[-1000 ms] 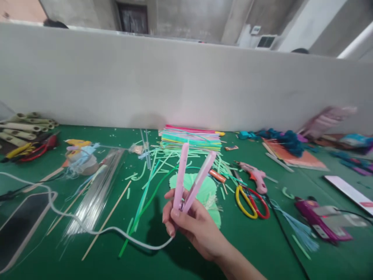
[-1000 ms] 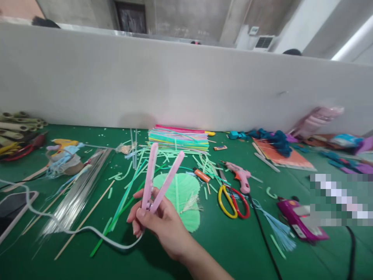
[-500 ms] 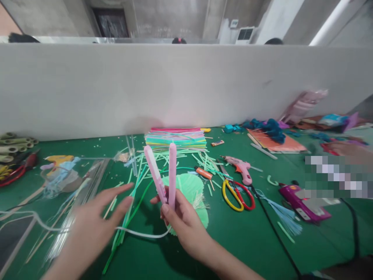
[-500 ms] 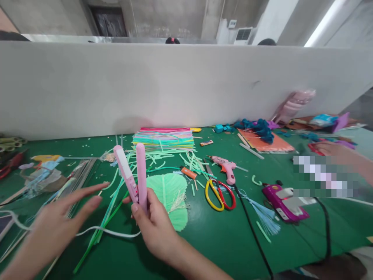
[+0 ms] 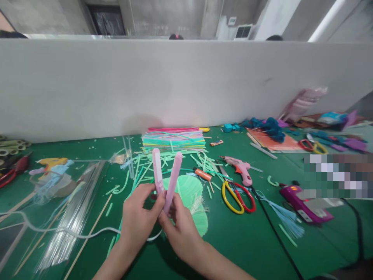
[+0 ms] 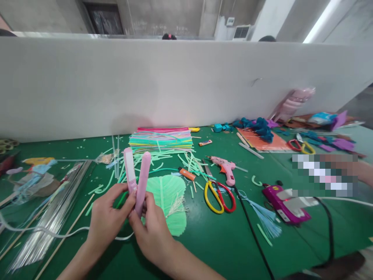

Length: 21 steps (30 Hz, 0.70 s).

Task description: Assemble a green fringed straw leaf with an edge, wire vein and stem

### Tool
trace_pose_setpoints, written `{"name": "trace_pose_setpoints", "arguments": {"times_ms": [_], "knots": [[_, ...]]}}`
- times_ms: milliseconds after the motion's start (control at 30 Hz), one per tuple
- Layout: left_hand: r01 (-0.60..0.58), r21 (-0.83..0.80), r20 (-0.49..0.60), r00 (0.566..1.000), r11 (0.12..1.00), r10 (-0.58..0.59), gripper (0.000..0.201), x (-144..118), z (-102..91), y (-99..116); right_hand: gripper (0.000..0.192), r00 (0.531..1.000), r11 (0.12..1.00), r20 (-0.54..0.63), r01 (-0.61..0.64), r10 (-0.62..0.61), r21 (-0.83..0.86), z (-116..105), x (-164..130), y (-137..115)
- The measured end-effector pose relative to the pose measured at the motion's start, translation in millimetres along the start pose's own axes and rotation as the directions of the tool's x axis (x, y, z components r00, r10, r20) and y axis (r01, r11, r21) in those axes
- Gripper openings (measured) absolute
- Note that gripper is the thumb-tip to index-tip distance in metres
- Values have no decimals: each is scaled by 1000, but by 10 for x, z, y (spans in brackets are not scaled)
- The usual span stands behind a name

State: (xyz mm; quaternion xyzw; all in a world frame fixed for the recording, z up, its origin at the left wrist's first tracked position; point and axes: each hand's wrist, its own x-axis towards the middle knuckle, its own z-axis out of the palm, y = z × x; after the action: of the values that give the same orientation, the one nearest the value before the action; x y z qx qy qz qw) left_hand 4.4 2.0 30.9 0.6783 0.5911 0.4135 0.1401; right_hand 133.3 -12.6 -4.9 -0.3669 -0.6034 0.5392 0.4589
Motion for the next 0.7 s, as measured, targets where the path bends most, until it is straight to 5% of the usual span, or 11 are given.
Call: {"name": "trace_pose_setpoints", "arguments": {"times_ms": [133,233,400,567,700], "knots": [[100,-76,16,995,992,-99,22,42,-29,-92,35,1000,998,20,-21,22,-67,-99,15,-49],[218,-222,66,976,951,-208,24,58,-25,-147,35,985,993,-144,-105,95,-62,-194,16,-75],[338,-337,129,941,879,-312,27,45,7,-171,35,958,982,-279,14,-67,-188,-351,0,-131],[380,-385,25,915,841,-402,30,54,-59,-265,37,968,947,-230,21,-99,-320,-459,-28,-231],[392,-595,15,879,702,-477,31,83,-82,-371,31,986,974,-153,31,-66,-223,-492,-74,-390]]}}
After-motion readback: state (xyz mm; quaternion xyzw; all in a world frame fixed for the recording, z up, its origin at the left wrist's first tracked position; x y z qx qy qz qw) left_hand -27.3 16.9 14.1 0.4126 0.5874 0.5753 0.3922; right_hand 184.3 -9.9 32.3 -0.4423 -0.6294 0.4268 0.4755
